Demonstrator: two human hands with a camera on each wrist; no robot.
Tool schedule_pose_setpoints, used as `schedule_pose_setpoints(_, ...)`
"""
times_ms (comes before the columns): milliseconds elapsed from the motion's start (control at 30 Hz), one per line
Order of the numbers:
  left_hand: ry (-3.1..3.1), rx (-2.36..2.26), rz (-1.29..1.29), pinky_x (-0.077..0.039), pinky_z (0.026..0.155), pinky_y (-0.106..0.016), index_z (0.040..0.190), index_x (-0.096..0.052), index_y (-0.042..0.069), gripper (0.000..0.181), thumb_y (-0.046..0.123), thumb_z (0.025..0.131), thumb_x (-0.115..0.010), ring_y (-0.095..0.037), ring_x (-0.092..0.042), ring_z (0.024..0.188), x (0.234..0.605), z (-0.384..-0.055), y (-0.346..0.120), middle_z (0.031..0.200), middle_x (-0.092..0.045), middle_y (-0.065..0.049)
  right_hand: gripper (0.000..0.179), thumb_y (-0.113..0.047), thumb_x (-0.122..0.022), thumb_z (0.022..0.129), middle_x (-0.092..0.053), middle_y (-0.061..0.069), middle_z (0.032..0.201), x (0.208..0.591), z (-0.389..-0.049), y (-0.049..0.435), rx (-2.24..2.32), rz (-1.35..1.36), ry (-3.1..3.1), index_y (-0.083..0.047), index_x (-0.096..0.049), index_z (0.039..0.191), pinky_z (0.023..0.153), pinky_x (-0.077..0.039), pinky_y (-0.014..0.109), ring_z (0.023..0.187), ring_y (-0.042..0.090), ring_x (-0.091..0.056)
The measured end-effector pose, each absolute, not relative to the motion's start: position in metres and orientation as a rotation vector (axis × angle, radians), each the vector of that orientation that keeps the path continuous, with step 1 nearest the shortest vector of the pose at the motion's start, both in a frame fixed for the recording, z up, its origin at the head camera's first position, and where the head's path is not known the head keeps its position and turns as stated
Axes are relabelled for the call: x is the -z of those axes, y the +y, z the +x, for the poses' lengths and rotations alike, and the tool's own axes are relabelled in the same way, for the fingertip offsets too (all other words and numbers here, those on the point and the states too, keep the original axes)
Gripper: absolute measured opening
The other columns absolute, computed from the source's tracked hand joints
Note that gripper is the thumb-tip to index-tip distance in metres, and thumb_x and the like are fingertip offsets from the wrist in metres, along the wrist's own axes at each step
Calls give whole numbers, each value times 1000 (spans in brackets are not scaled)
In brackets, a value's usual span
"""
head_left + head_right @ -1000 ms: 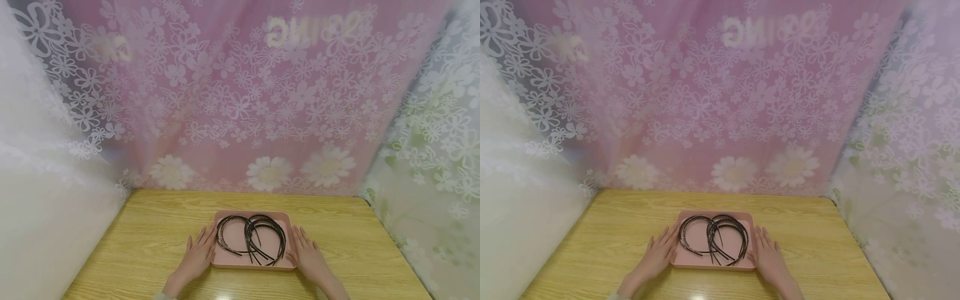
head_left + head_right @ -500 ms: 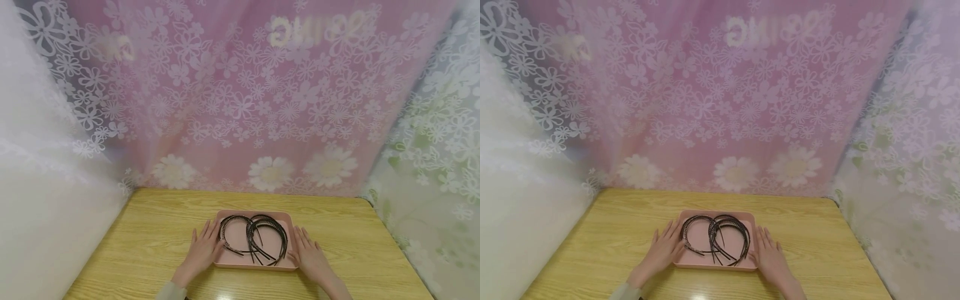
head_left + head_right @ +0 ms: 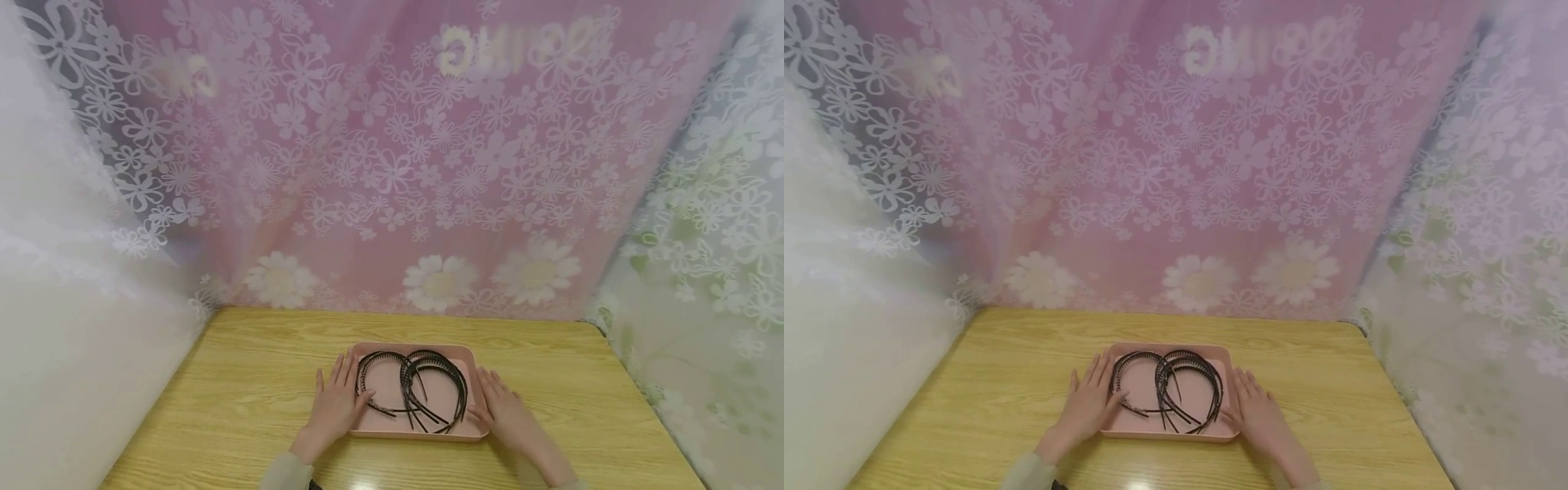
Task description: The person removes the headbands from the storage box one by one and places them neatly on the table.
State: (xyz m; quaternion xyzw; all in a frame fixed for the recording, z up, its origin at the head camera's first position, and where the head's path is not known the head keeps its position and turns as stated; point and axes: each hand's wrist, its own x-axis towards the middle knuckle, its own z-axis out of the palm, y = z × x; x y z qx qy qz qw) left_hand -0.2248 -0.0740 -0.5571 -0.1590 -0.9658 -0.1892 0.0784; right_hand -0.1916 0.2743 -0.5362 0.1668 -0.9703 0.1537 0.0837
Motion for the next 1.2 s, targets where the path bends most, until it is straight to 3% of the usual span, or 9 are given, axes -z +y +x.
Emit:
schedule_pose_setpoints(267,-2842,622,-471,-13,115,-73,158,-30,-2,75,43,103,-55,-40,-24,151,562,-223,-74,166,-24,-18,46,-22,-64,101,-52,21,148,509,-220,272,-662,549,-2847,-1,-58,142,105,-43,61,135,45,-49)
schedule_pose_setpoints(467,-2847,583,-475,-14,115,-72,158,-30,-3,72,41,105,-53,-40,-25,151,561,-223,-74,165,-25,-18,33,-16,-63,102,-65,10,136,497,-242,260,-849,614,-2784,-11,-66,135,97,-52,54,120,35,-64)
schedule_pose_setpoints(733,-2883,553,-467,-13,117,-70,158,-28,-2,72,42,105,-51,-38,-22,152,558,-224,-74,166,-23,-17,28,-20,-57,105,-71,9,124,494,-271,254,-1134,627,-2808,-10,-69,129,90,-56,48,108,30,-69)
schedule_pose_setpoints(967,-2855,559,-483,-15,115,-72,156,-32,-5,71,39,105,-54,-40,-26,151,555,-222,-74,165,-26,-19,26,-23,-58,105,-74,9,112,500,-289,249,-1135,701,-2894,-10,-73,122,73,-58,34,90,27,-72)
schedule_pose_setpoints(1200,-2883,522,-460,-14,117,-69,158,-29,-2,72,42,105,-51,-37,-23,153,557,-222,-75,167,-23,-16,23,-19,-60,104,-73,7,115,506,-299,240,-1041,738,-2970,-12,-76,118,79,-58,37,96,21,-71)
